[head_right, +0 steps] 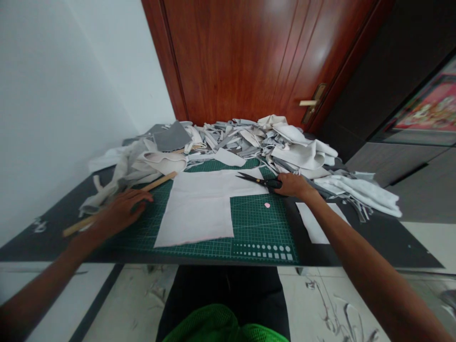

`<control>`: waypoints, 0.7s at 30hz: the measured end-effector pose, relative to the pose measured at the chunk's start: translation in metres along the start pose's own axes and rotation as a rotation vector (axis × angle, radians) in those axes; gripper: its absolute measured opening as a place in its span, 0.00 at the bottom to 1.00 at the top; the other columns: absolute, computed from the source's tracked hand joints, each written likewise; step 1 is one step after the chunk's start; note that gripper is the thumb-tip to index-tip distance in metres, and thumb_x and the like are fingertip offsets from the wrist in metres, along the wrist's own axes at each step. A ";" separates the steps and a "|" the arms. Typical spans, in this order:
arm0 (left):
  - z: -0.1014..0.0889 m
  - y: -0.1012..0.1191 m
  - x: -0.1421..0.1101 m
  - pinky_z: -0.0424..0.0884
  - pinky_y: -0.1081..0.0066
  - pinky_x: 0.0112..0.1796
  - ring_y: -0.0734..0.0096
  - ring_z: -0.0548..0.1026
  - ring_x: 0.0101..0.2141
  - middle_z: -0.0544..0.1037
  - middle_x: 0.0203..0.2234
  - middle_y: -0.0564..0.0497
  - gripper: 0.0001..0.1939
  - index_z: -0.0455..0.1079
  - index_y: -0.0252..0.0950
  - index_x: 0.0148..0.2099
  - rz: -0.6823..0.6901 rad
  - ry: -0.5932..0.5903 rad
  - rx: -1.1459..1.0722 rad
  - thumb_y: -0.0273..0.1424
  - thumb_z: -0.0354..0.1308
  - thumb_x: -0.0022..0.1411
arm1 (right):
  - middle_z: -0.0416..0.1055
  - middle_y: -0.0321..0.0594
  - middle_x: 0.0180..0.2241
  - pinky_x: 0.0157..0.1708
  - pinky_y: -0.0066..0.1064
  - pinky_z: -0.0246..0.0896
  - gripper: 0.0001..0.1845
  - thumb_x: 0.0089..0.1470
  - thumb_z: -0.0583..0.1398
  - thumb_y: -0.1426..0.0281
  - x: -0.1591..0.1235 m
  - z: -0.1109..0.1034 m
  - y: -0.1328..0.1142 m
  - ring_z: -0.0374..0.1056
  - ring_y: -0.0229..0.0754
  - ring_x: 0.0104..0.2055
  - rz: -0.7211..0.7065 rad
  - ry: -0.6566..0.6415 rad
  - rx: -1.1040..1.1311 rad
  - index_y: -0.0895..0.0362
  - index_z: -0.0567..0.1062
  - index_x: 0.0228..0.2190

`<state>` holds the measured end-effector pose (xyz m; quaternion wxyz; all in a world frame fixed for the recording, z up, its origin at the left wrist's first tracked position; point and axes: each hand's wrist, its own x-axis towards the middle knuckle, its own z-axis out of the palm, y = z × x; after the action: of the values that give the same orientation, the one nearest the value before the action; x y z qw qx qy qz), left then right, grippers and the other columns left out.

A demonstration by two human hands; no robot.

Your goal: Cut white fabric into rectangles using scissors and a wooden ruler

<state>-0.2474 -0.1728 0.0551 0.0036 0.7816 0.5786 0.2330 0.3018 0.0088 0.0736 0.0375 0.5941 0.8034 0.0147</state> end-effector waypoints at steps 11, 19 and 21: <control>0.086 0.141 -0.026 0.73 0.41 0.47 0.35 0.74 0.50 0.73 0.47 0.31 0.26 0.65 0.31 0.56 -0.420 0.239 0.151 0.48 0.58 0.68 | 0.79 0.46 0.32 0.33 0.37 0.70 0.21 0.53 0.62 0.51 -0.152 0.022 -0.054 0.77 0.52 0.33 0.274 0.369 0.619 0.55 0.76 0.38; 0.075 0.132 -0.017 0.76 0.67 0.21 0.63 0.80 0.24 0.80 0.34 0.47 0.35 0.46 0.40 0.68 -0.539 -0.010 -0.664 0.46 0.60 0.70 | 0.76 0.51 0.56 0.54 0.42 0.73 0.34 0.58 0.61 0.43 -0.306 0.072 -0.147 0.74 0.56 0.56 0.179 -0.148 1.369 0.50 0.77 0.56; 0.074 0.144 -0.022 0.74 0.71 0.17 0.67 0.79 0.21 0.80 0.38 0.44 0.40 0.36 0.41 0.71 -0.590 -0.070 -0.808 0.46 0.58 0.72 | 0.76 0.52 0.56 0.59 0.46 0.69 0.41 0.56 0.58 0.36 -0.327 0.083 -0.154 0.73 0.57 0.57 0.124 -0.316 1.466 0.50 0.76 0.59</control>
<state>-0.0952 -0.2210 0.0204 0.3912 0.5284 0.6379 0.4010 0.2563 -0.3512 -0.0056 -0.2537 0.5060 0.5574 -0.6074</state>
